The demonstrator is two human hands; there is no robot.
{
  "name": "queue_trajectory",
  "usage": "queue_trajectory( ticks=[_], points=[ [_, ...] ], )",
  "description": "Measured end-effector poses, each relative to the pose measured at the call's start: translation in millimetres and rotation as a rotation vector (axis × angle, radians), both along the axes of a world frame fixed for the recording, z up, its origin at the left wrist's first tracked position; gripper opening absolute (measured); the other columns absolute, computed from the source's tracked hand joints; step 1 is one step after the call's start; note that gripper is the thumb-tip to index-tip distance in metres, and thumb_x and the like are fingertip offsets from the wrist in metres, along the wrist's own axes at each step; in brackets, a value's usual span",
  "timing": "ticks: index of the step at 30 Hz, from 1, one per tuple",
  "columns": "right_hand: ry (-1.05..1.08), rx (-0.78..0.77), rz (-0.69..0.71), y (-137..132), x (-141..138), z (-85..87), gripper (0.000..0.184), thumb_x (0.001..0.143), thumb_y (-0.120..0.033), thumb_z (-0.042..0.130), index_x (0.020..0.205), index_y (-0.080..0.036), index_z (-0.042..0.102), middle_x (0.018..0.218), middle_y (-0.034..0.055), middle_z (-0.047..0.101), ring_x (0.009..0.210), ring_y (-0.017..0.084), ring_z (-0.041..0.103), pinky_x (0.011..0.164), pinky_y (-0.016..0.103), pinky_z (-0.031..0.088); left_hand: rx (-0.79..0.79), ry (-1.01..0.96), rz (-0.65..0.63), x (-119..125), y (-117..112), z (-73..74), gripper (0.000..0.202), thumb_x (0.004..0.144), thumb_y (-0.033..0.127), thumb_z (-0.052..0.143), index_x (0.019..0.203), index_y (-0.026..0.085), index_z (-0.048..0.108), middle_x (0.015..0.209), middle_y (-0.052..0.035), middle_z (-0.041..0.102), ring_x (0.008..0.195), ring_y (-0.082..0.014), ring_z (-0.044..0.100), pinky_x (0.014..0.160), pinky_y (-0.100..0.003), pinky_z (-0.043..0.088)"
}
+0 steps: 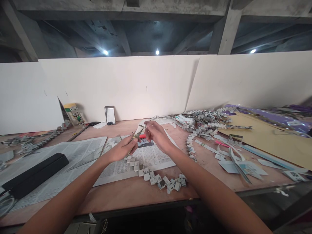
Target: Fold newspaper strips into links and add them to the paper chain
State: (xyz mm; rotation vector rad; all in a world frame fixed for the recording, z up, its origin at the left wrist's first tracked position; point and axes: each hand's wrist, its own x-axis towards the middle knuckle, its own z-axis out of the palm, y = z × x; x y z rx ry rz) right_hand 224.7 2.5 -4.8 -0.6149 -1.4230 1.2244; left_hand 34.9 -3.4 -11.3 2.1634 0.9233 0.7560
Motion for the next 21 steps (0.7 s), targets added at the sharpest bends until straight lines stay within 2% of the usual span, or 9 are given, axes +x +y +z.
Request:
queue_trajectory(
  ticks=[3, 6, 10, 14, 17, 21],
  points=[
    [-0.075, 0.029, -0.013, -0.2, -1.2, -0.4, 0.033, 0.078, -0.042, 0.061, 0.101, -0.020, 0.056, 0.077, 0.0003, 0.056, 0.060, 0.010, 0.050, 0.057, 0.026, 0.038, -0.007, -0.056, -0.029, 2.3, -1.1, 0.1, 0.046, 0.091, 0.054, 0.025, 0.070, 0.019, 0.047, 0.055, 0.0009, 0.048, 0.057, -0.0149, 0.046, 0.064, -0.028, 0.038],
    [-0.146, 0.102, -0.026, -1.4, -4.6, -1.3, 0.026, 0.077, -0.042, 0.061, 0.079, -0.017, 0.057, 0.066, -0.0013, 0.052, 0.061, 0.011, 0.050, 0.057, 0.025, 0.038, -0.005, -0.091, -0.052, 7.0, -2.4, -2.8, 0.048, 0.090, 0.054, 0.028, 0.064, 0.019, 0.047, 0.053, 0.0006, 0.047, 0.054, -0.0137, 0.045, 0.061, -0.027, 0.039],
    [-0.154, 0.147, -0.122, -4.9, -8.0, -0.6, 0.034, 0.077, -0.043, 0.061, 0.060, -0.017, 0.049, 0.056, -0.0034, 0.046, 0.054, 0.010, 0.045, 0.055, 0.025, 0.036, -0.040, -0.167, -0.095, 13.1, -4.4, -8.4, 0.041, 0.090, 0.052, 0.033, 0.069, 0.018, 0.046, 0.050, 0.0036, 0.044, 0.046, -0.0109, 0.042, 0.055, -0.025, 0.039],
    [-0.147, 0.132, -0.172, -7.7, -8.0, 0.7, 0.037, 0.074, -0.045, 0.064, 0.056, -0.018, 0.046, 0.053, -0.0043, 0.044, 0.052, 0.010, 0.043, 0.052, 0.024, 0.035, -0.114, -0.208, -0.122, 16.8, -7.0, -11.2, 0.038, 0.088, 0.053, 0.037, 0.079, 0.018, 0.048, 0.054, 0.0033, 0.047, 0.048, -0.0110, 0.046, 0.054, -0.025, 0.038],
    [-0.119, 0.125, -0.109, -8.9, -7.7, 0.6, 0.035, 0.074, -0.046, 0.064, 0.059, -0.018, 0.049, 0.053, -0.0042, 0.046, 0.050, 0.010, 0.046, 0.051, 0.025, 0.036, -0.235, -0.288, -0.146, 19.0, -8.6, -12.2, 0.039, 0.088, 0.054, 0.037, 0.086, 0.017, 0.049, 0.056, 0.0021, 0.049, 0.050, -0.0118, 0.048, 0.053, -0.026, 0.039],
    [-0.103, 0.128, -0.041, -8.9, -7.8, -1.0, 0.033, 0.078, -0.044, 0.061, 0.061, -0.017, 0.053, 0.053, -0.0028, 0.049, 0.052, 0.011, 0.049, 0.054, 0.026, 0.038, -0.331, -0.390, -0.190, 21.3, -10.7, -12.1, 0.038, 0.088, 0.053, 0.040, 0.086, 0.017, 0.050, 0.054, 0.0026, 0.047, 0.049, -0.0115, 0.045, 0.055, -0.028, 0.041]
  ],
)
